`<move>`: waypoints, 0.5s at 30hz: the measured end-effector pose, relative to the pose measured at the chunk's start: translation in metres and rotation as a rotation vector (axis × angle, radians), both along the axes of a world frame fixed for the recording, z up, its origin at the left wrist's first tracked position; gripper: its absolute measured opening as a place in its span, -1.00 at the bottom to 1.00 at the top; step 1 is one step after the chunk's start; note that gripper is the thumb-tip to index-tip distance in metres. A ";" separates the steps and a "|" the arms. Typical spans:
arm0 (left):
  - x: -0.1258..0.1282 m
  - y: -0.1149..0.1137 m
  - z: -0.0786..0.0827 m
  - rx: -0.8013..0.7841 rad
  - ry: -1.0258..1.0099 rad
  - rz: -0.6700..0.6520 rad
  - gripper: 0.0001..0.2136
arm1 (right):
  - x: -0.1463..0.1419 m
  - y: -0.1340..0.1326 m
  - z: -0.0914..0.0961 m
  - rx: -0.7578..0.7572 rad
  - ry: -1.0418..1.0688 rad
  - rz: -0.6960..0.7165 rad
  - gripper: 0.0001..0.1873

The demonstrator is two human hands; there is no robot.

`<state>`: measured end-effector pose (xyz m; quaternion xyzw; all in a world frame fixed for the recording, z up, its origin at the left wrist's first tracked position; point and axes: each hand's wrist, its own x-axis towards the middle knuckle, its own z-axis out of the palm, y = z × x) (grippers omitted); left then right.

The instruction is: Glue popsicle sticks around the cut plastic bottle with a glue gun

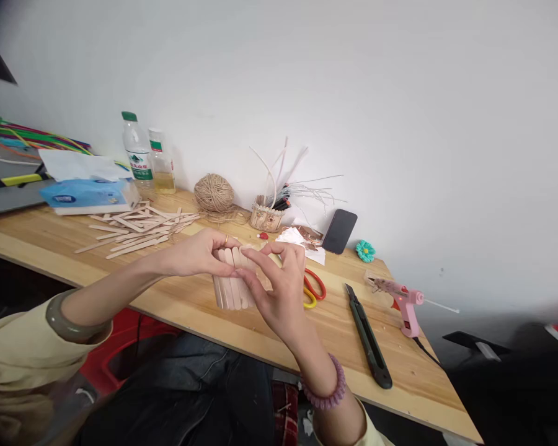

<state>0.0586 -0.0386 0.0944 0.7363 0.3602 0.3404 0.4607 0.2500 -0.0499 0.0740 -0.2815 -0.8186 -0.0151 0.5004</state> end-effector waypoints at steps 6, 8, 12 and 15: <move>-0.005 0.003 0.001 0.008 0.073 -0.034 -0.77 | 0.002 0.006 0.003 -0.207 0.169 0.108 -0.86; -0.007 0.007 0.000 0.029 0.134 -0.026 -0.76 | 0.011 0.012 0.006 -0.278 0.389 0.140 -0.76; -0.009 0.022 -0.013 0.313 0.406 0.036 -0.83 | 0.028 0.026 0.006 -0.259 0.588 0.095 -0.63; -0.007 0.035 -0.029 0.546 0.581 0.072 -0.86 | 0.034 0.034 -0.001 -0.272 0.348 0.001 -0.65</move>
